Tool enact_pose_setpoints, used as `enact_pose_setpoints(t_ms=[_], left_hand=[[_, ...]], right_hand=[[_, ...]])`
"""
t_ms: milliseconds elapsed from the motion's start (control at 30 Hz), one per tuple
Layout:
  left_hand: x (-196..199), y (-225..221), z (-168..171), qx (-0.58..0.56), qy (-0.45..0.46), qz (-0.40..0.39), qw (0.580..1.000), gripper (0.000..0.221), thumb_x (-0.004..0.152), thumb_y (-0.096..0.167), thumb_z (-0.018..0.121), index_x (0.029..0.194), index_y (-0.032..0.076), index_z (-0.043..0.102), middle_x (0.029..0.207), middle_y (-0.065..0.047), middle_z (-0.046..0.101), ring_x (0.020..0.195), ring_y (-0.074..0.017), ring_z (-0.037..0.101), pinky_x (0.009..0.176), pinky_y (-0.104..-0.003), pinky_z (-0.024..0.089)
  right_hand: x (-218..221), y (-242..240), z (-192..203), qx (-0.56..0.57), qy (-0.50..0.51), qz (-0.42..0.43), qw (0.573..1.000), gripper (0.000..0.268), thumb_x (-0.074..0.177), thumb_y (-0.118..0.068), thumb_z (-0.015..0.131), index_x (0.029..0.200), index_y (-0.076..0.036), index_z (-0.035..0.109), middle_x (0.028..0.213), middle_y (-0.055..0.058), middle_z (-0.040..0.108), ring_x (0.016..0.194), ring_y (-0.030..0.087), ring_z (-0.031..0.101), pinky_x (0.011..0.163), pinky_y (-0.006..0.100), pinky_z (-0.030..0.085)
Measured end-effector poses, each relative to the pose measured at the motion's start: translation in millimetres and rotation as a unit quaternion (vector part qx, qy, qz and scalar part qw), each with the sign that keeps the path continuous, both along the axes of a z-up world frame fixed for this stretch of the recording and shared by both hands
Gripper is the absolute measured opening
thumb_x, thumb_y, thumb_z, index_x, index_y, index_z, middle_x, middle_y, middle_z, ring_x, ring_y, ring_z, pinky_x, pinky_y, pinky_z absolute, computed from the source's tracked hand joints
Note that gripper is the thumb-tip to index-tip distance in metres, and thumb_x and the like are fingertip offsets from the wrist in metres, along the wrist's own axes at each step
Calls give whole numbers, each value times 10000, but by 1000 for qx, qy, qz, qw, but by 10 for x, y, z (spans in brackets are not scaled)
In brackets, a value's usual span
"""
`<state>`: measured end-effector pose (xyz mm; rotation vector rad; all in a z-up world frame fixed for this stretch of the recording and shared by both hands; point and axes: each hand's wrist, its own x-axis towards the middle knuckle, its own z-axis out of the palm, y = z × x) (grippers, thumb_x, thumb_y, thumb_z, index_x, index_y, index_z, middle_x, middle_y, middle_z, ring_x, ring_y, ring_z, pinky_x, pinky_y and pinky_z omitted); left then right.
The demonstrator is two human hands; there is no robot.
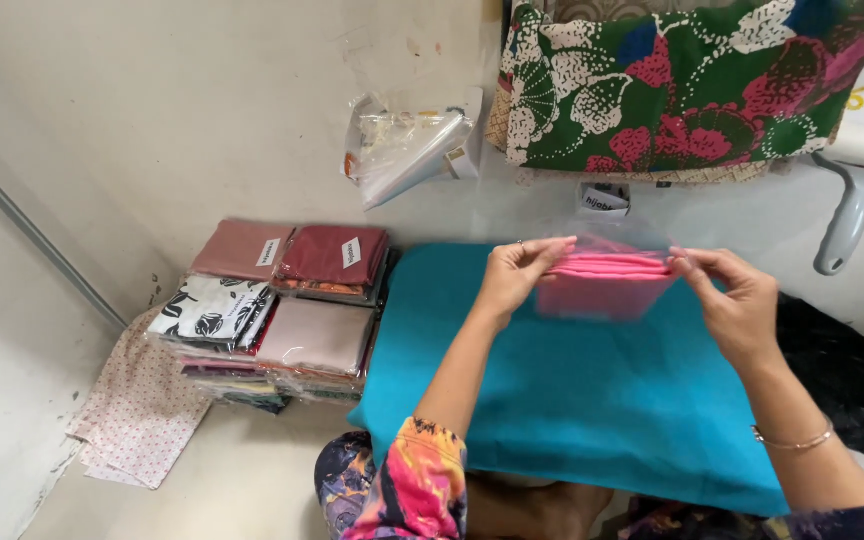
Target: The person spreads a pink hijab on a blue surface, cleans it with a lint roller, folds it into a neat square, and then carefully slides it into a clear plastic packaging sleeve.
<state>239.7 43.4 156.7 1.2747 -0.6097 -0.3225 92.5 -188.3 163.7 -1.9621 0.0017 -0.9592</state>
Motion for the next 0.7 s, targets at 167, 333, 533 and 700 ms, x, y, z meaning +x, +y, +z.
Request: enact_pose_setpoints(t_ms=[167,333,533,700], left_hand=[[-111,393,-863,112,-276,-6,955,240,1007,319,666,1204,216,756,1301,-31,675,1347,-213,598,1093,-266,480],[-577,853,-2127,238,-471,-35,849,389,957,149,747,1328,252,694,1373,26,679,1391,-355,568,1051,-441,556],[-800,856,-2362,132,-569,33,811,418,926,130,857,1270,190,627,1303,-82,707,1174,-287,723,966,-445,603],[-785,840,-2072,208,-305,-36,929,218,1043,204,623,1173,83,748,1177,-75,764,1114,-225,732,958,-364,579]], right_hand=[[-334,-170,-614,-229,-52,33,972,122,994,-12,680,1098,-32,742,1128,120,749,1147,292,718,1077,403,541],[-715,-210,-2020,-384,65,123,913,222,905,-182,685,1109,-218,762,1151,-46,784,1122,243,707,972,399,551],[-895,61,-1901,-460,-46,94,882,356,924,-209,719,1258,-149,612,1223,85,676,1056,262,711,827,442,561],[-846,-21,-2057,-232,161,134,950,239,1001,-260,550,1045,-134,749,1044,16,785,976,183,757,828,353,579]])
